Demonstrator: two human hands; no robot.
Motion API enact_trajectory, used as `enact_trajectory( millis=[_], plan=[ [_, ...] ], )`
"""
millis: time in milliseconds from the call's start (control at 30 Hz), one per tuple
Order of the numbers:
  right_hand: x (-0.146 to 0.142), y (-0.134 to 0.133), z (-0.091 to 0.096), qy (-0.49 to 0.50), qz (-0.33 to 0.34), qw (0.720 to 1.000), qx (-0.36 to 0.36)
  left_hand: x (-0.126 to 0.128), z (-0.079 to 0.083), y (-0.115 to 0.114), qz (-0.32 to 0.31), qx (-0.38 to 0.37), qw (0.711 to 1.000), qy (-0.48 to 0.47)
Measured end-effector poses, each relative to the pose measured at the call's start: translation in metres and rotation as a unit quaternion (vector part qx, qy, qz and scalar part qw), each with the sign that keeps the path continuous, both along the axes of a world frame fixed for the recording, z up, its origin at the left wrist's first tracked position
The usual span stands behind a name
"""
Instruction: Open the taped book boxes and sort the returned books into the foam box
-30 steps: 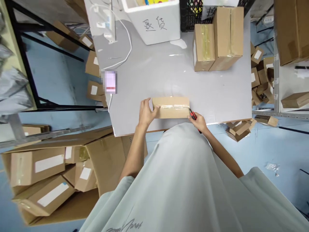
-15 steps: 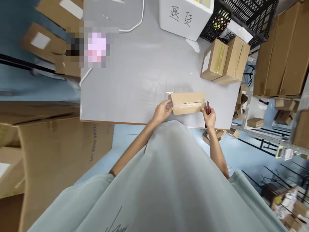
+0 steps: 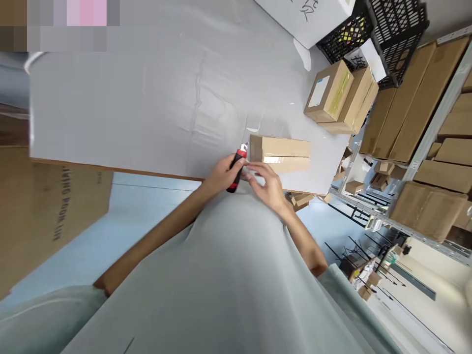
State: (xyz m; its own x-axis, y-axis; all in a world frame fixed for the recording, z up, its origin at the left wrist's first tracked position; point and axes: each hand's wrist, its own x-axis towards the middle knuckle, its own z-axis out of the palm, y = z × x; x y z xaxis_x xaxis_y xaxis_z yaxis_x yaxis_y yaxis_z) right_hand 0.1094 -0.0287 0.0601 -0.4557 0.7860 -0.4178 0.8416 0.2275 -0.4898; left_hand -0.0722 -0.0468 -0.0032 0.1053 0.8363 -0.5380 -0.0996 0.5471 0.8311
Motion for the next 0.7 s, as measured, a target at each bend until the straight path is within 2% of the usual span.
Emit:
enact_trajectory(
  millis=[133, 267, 467, 700],
  plan=[
    [0.033, 0.055, -0.011, -0.126, 0.013, 0.99, 0.065, -0.015, -0.012, 0.001, 0.008, -0.051, 0.998, -0.046],
    [0.063, 0.091, -0.024, -0.158, 0.068, 0.983, 0.056, -0.016, -0.012, 0.007, -0.011, -0.071, 0.996, -0.058],
    [0.065, 0.098, -0.015, -0.186, 0.181, 0.966, 0.012, -0.008, -0.016, 0.01, -0.042, -0.062, 0.994, -0.074],
    [0.068, 0.1, -0.021, -0.183, 0.187, 0.965, 0.011, 0.007, -0.028, 0.016, -0.049, -0.022, 0.996, -0.07]
  ],
)
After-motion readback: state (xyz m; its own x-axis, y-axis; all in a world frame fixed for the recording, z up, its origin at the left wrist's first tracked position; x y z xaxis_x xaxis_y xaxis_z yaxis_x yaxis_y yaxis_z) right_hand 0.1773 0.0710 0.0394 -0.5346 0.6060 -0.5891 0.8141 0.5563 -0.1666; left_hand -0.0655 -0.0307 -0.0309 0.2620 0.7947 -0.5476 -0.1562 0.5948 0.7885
